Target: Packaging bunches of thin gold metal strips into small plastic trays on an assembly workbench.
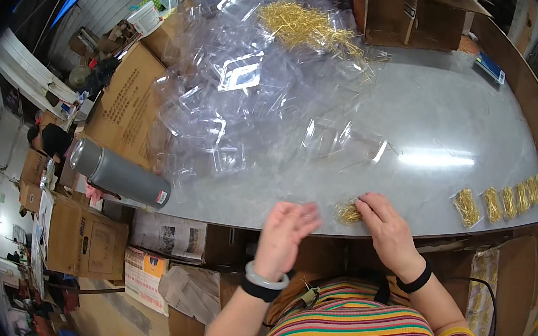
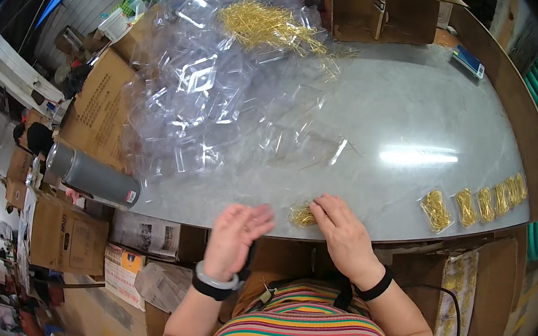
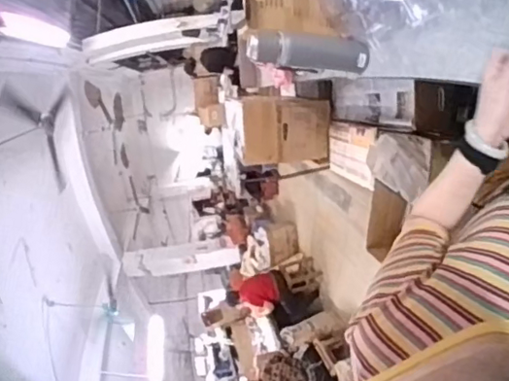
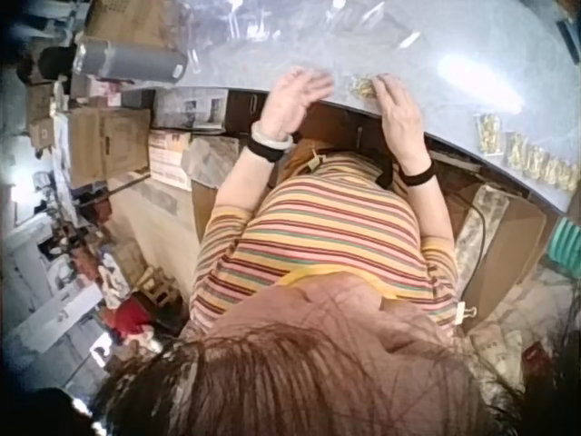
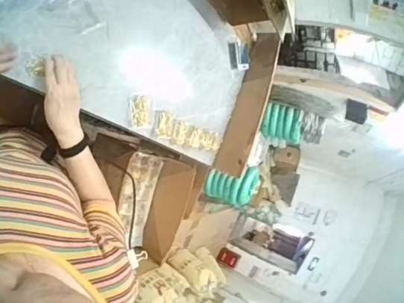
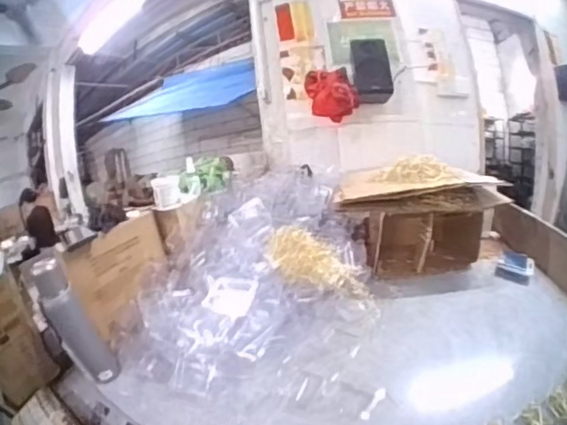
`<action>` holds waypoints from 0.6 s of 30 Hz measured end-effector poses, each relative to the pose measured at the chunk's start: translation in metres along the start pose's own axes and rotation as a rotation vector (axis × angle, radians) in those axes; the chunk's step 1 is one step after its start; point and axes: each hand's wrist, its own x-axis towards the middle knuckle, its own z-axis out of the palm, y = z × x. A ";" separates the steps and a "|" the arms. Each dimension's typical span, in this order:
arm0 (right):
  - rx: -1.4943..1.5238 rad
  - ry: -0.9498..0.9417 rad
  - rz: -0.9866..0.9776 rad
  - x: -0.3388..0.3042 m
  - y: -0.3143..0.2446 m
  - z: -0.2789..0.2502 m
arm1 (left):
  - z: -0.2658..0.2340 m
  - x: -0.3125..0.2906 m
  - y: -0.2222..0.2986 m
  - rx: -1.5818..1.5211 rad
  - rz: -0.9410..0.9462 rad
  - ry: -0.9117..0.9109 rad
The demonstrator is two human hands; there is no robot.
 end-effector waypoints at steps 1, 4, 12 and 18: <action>-0.003 0.004 -0.005 0.000 -0.001 0.001 | 0.009 -0.001 -0.010 -0.034 -0.013 -0.027; -0.013 0.011 -0.008 0.001 -0.002 0.000 | 0.028 0.003 -0.025 -0.074 -0.043 -0.090; -0.033 0.012 -0.006 0.001 0.000 0.001 | -0.004 -0.037 0.005 0.168 -0.089 -0.200; -0.013 0.005 0.012 0.004 -0.006 0.005 | -0.041 -0.056 -0.015 0.144 -0.480 -0.275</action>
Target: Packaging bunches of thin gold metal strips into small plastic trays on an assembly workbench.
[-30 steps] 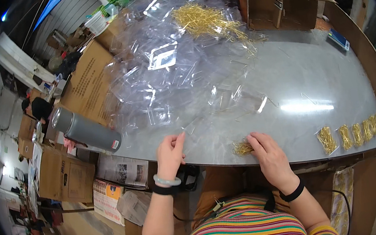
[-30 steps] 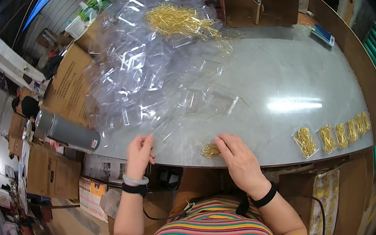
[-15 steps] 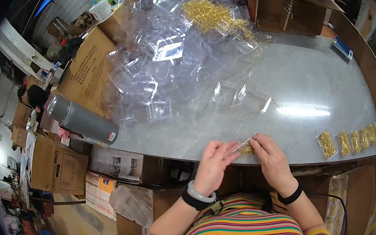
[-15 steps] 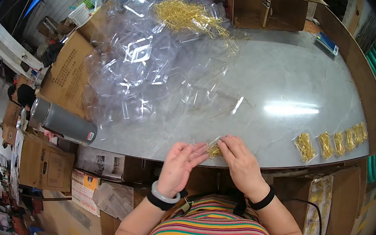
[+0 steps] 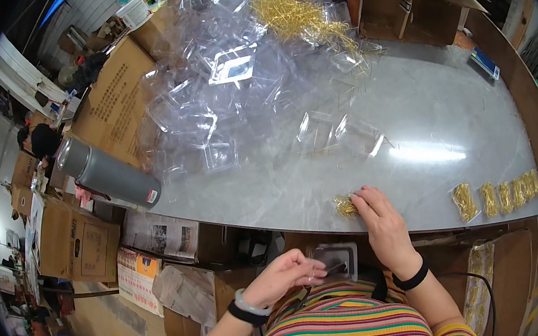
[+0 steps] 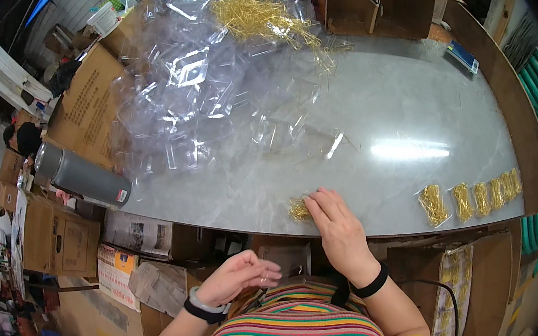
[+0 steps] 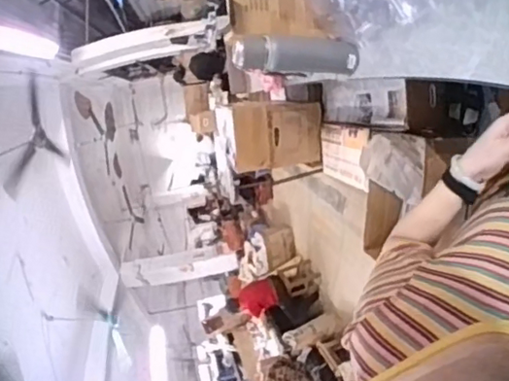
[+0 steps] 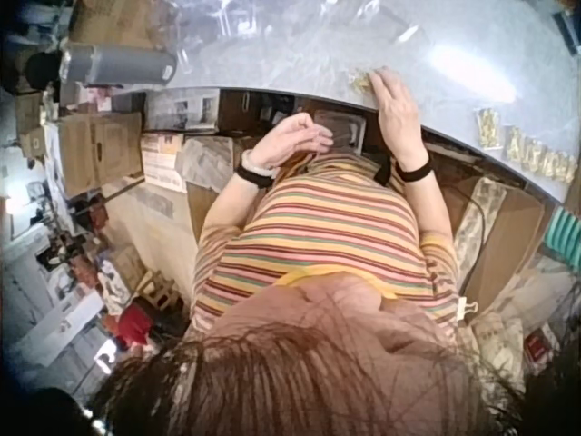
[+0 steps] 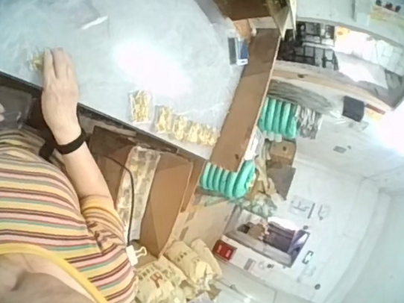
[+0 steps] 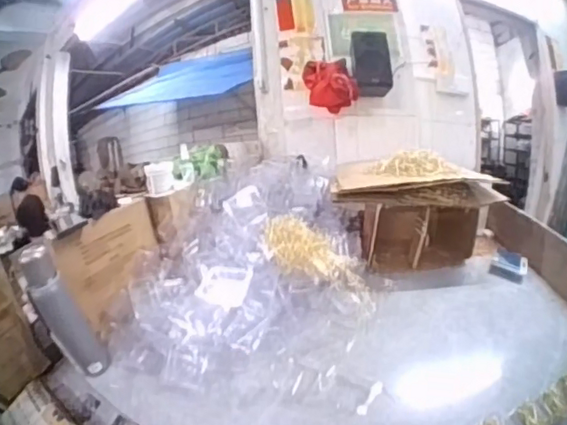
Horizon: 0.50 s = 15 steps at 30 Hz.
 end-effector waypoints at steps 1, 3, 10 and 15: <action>0.000 0.002 -0.010 0.001 -0.002 0.002 | 0.000 0.009 -0.007 -0.033 0.012 0.024; -0.003 0.003 -0.023 0.003 -0.005 0.005 | 0.008 0.023 -0.015 -0.072 0.040 0.052; 0.046 -0.017 -0.047 -0.003 -0.011 0.007 | 0.020 0.020 -0.030 -0.073 -0.005 0.056; 0.033 -0.025 -0.064 -0.008 -0.012 0.007 | 0.023 0.026 -0.030 -0.255 0.139 0.126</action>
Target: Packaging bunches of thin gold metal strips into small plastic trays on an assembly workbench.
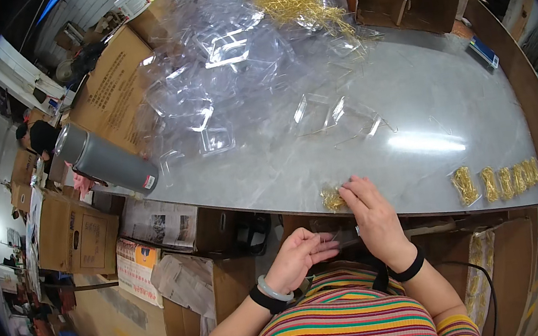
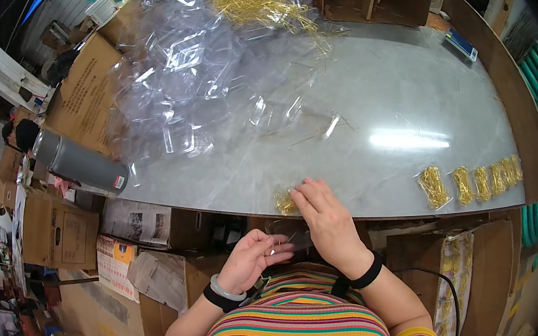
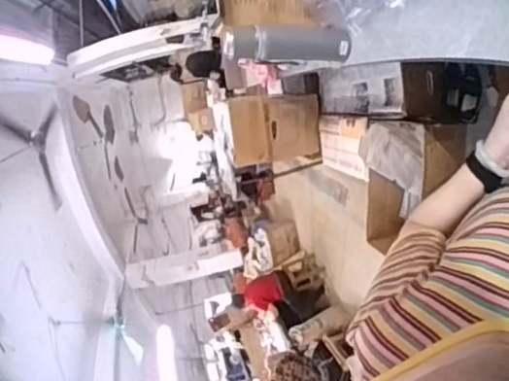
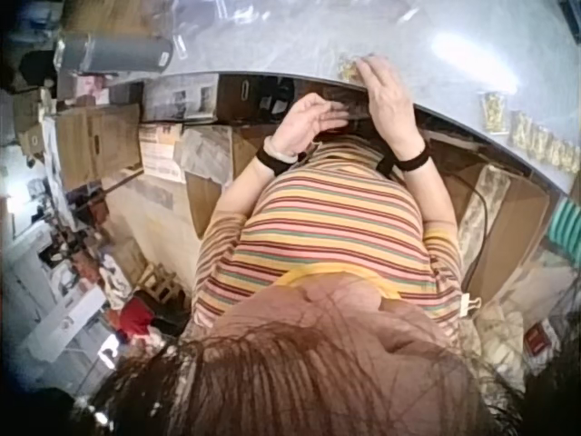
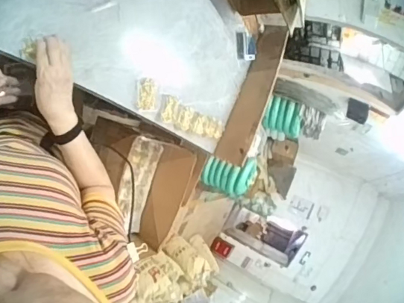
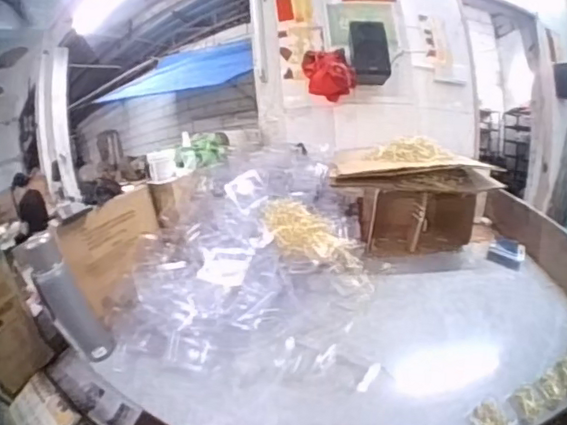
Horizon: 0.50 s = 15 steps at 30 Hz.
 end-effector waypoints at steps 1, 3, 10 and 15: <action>0.022 -0.019 -0.021 -0.004 -0.003 0.000 | 0.000 -0.001 -0.001 -0.001 0.022 -0.010; 0.066 -0.060 -0.058 -0.019 -0.014 -0.001 | -0.001 -0.004 -0.004 -0.006 0.063 -0.027; 0.309 -0.091 -0.101 -0.045 -0.024 -0.003 | 0.007 -0.026 -0.001 0.155 0.080 -0.063; 0.289 0.093 -0.085 -0.014 -0.027 -0.023 | 0.029 -0.013 0.039 0.512 0.269 -0.144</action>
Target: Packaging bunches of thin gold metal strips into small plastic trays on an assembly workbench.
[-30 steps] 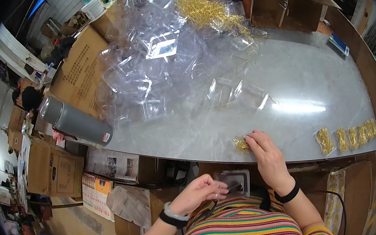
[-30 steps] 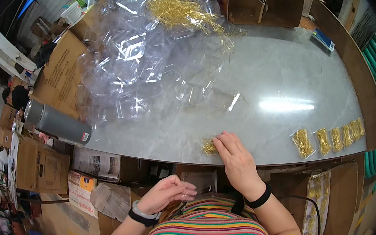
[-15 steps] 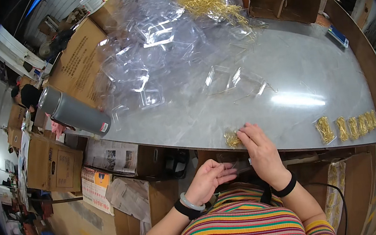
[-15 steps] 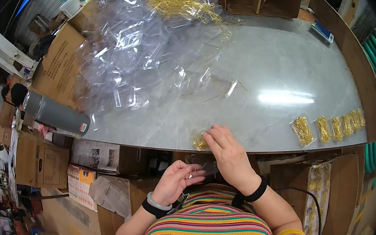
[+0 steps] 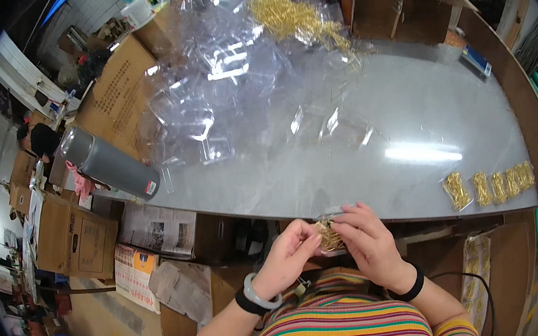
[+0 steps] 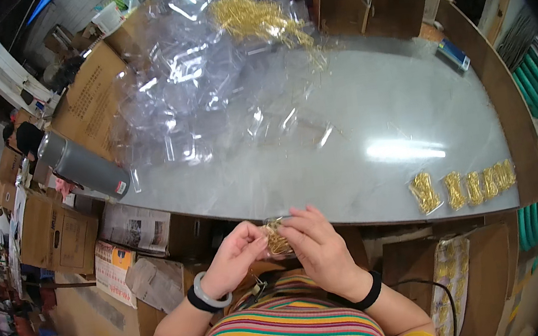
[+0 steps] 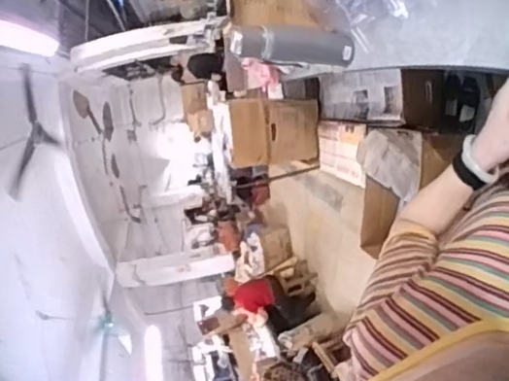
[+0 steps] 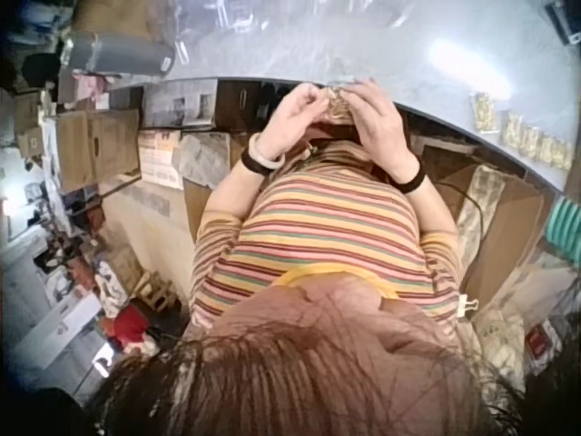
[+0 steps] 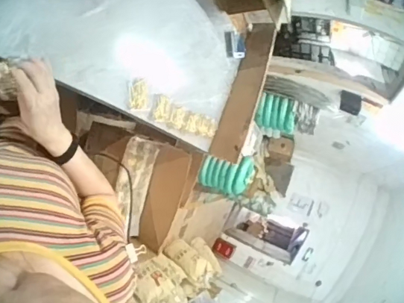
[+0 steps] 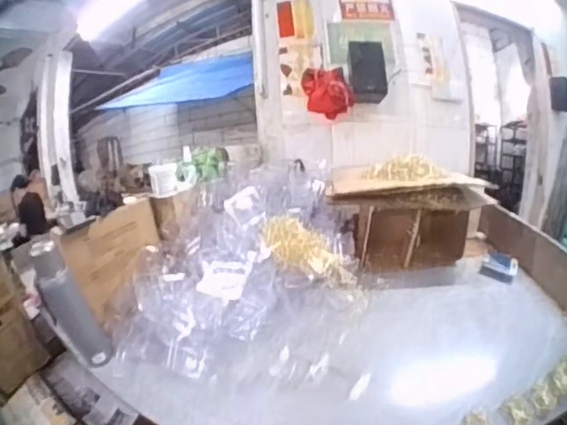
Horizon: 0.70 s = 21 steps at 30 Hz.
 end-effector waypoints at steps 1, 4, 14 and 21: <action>-0.033 0.064 0.007 0.008 0.004 0.000 | 0.000 0.015 0.008 0.087 0.051 -0.008; -0.003 0.127 0.114 0.019 0.030 0.011 | 0.004 0.050 0.019 0.304 0.037 0.129; -0.152 0.100 0.148 0.020 0.035 0.021 | 0.008 0.052 -0.011 1.233 0.673 0.335; -0.041 0.100 0.172 0.024 0.036 0.006 | 0.009 0.061 -0.006 1.047 0.726 0.167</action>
